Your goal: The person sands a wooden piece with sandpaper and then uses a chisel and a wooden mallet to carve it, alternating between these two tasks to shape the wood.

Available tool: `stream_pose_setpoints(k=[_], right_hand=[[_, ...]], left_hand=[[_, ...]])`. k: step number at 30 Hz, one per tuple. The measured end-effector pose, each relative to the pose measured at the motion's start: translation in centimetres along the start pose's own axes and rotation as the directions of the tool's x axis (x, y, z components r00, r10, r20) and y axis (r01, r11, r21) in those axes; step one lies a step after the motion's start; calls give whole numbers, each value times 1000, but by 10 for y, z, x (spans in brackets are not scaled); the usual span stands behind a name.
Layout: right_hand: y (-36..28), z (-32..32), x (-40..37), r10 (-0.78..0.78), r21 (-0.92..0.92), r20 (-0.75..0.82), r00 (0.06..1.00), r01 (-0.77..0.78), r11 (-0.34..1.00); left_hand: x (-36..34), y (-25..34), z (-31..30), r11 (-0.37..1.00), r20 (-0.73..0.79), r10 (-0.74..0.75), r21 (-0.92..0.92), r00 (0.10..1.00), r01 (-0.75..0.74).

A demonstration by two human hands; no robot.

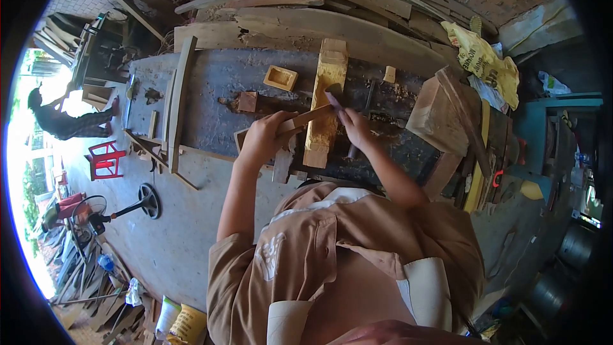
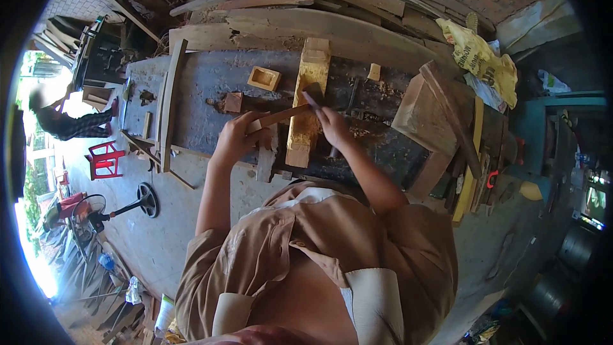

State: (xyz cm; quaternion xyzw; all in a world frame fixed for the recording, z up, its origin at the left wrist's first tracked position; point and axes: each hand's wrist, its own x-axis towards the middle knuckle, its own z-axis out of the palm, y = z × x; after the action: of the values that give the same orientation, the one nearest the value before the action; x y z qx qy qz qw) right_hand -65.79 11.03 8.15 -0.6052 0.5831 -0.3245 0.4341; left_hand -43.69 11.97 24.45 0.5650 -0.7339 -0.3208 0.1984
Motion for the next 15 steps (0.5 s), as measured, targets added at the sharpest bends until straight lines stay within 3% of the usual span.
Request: stream_pose_setpoints(k=[2, 5, 7, 9, 12, 14, 15], right_hand=[[-19, 2, -10, -118, 12, -11, 993, 118, 993], [-43, -4, -11, -150, 115, 37, 988, 145, 983], [-12, -2, 3, -95, 21, 6, 995, 95, 995], [43, 0, 22, -11, -100, 34, 999, 14, 995], [19, -10, 29, 84, -222, 104, 991, -59, 973], [-25, -13, 18, -22, -83, 126, 992, 33, 996], [-40, -12, 13, -141, 15, 115, 983, 140, 990]], left_hand=[[0, -1, -2, 999, 3, 30, 15, 1000, -30], [2, -2, -2, 998, 5, 54, -9, 999, -54], [2, 2, -2, 999, 2, -13, -40, 1000, 13], [1, -3, 3, 999, 11, 16, -41, 1000, -15], [1, 2, 1, 998, 8, 70, -4, 998, -70], [-1, 4, -1, 994, 27, 73, 82, 997, -75], [0, 1, 0, 982, 14, 158, 106, 987, -159]])
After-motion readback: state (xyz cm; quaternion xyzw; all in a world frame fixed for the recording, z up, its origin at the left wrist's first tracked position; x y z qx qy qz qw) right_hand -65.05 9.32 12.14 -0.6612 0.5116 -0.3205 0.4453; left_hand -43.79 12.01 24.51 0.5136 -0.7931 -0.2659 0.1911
